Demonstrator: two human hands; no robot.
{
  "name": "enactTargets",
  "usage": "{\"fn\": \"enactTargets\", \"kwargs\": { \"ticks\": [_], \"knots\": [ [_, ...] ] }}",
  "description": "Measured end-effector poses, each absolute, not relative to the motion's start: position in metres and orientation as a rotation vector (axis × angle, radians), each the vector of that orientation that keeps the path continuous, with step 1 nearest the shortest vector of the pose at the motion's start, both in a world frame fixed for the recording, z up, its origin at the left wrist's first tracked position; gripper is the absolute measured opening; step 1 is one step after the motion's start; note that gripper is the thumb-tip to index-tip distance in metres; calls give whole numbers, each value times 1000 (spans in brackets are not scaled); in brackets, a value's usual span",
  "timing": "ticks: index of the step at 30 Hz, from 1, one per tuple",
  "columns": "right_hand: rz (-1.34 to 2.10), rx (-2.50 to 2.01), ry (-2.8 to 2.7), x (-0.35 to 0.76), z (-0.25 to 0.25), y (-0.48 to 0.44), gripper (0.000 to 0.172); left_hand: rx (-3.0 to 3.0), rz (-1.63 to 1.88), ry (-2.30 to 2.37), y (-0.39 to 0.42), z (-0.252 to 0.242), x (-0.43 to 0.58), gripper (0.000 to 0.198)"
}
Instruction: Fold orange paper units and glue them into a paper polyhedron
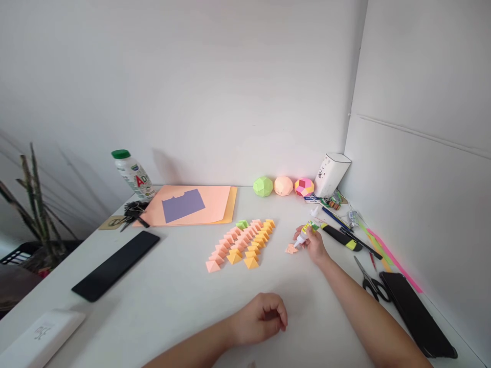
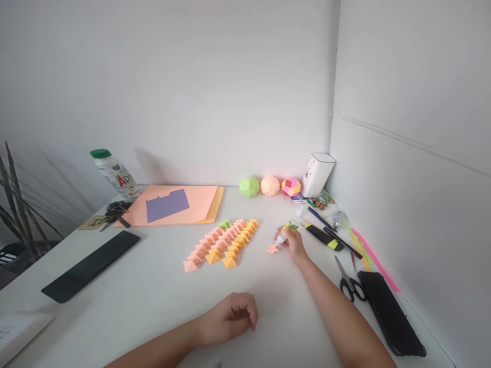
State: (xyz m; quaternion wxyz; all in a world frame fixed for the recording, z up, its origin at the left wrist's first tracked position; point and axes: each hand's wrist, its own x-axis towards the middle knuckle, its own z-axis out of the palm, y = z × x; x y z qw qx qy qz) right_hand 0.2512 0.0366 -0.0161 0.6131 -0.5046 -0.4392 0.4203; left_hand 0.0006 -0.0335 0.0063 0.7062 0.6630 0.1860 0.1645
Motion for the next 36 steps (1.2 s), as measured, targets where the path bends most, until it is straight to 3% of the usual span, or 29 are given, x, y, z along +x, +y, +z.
{"fn": "enactTargets", "kwargs": {
  "ticks": [36],
  "knots": [
    [984,-1167,-1015,250,-14,36,47,1482,406,385,-33,7,1,20]
  ]
}}
